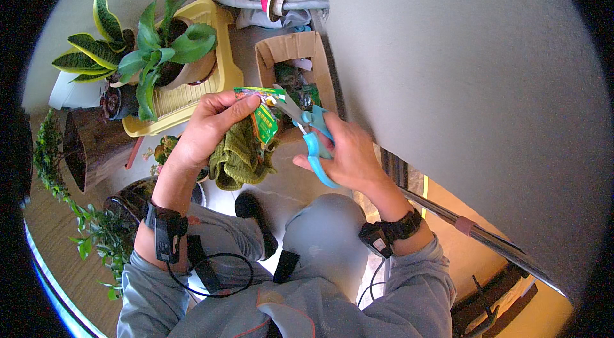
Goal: The person retrieves a small packet of fertilizer from a box, cuts it open with scissors, and sprinkles the contents into the soil of a potted plant on the balcony. They repeat this with a second packet, then return the scissors to the box.
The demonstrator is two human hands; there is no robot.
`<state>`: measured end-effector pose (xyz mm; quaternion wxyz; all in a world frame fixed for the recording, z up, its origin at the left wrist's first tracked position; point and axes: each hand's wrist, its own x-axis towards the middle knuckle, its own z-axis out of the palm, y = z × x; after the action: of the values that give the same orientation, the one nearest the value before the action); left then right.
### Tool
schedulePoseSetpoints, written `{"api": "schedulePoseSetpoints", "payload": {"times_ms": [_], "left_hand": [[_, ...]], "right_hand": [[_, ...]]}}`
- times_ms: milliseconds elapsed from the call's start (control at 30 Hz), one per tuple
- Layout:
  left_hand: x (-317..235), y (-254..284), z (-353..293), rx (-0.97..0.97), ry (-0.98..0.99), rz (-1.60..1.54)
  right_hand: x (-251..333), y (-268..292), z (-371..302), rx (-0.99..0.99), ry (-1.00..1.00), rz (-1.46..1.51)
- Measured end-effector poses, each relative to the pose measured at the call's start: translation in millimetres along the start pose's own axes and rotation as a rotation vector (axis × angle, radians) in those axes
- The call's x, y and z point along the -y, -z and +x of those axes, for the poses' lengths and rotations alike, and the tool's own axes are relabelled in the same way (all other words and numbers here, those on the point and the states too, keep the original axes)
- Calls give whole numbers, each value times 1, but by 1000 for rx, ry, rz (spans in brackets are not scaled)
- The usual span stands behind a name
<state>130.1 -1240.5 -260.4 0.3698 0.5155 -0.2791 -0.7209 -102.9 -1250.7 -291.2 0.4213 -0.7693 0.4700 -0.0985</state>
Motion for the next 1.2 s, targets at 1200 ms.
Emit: {"api": "schedulePoseSetpoints", "payload": {"times_ms": [1200], "left_hand": [[4,-5,9,9,14,3]], "right_hand": [[-3,5,-2,-50,54,26]]}}
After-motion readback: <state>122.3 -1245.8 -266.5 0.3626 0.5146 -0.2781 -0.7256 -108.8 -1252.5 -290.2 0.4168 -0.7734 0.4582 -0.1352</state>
